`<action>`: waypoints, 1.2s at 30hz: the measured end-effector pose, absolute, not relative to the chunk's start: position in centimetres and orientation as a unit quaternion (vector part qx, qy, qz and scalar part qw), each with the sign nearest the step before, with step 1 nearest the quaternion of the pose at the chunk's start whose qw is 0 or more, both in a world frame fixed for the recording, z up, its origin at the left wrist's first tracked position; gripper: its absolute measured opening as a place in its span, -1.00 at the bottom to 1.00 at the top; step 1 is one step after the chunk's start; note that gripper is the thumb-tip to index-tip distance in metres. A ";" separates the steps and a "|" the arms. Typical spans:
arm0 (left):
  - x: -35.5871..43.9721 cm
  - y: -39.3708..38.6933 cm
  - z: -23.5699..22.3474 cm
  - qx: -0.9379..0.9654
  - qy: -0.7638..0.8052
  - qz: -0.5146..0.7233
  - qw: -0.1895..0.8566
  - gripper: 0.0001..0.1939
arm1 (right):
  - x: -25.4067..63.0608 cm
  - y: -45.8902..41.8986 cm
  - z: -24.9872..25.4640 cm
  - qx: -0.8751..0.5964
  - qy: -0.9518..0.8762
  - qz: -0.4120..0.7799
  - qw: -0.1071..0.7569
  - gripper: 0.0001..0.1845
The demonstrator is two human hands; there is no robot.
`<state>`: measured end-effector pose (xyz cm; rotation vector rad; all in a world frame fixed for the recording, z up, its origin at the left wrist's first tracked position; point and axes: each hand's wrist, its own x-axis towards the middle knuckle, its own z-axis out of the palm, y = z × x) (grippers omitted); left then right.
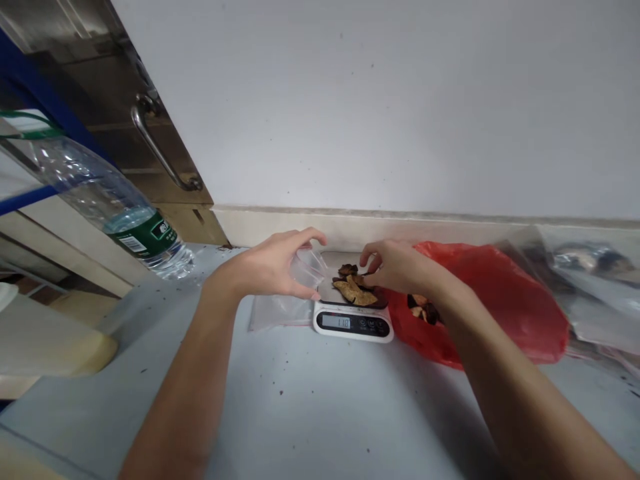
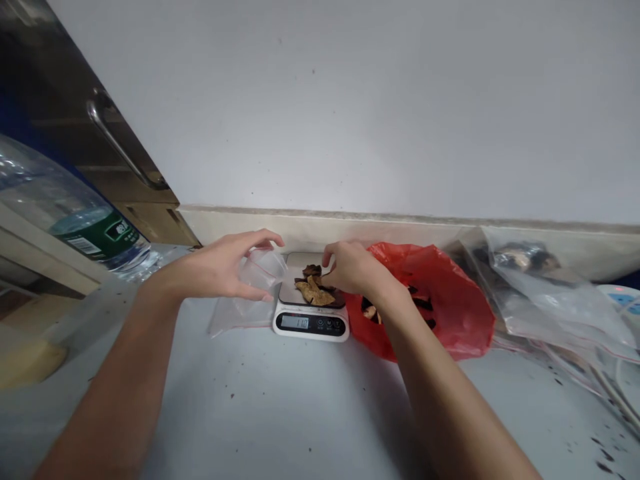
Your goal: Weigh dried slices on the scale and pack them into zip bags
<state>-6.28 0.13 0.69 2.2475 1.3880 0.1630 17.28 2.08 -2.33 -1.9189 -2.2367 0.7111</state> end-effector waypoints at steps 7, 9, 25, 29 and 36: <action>-6.4 0.2 0.8 0.820 0.511 0.059 0.250 -0.23 | 17.4 1.9 -1.7 -0.615 -0.745 0.259 0.015 -0.70; -6.3 0.2 0.7 0.821 0.509 0.060 0.251 -0.22 | 17.3 1.9 -1.8 -0.606 -0.755 0.251 0.012 -0.68; -6.5 0.3 0.6 0.823 0.510 0.053 0.245 -0.22 | 18.6 2.5 -1.6 -0.617 -0.720 0.309 0.074 -0.76; -6.5 0.3 0.6 0.822 0.510 0.054 0.247 -0.22 | 18.5 2.5 -1.5 -0.619 -0.715 0.316 0.072 -0.70; -6.4 0.4 0.6 0.823 0.509 0.050 0.247 -0.23 | 18.5 2.5 -1.5 -0.619 -0.730 0.280 0.070 -0.75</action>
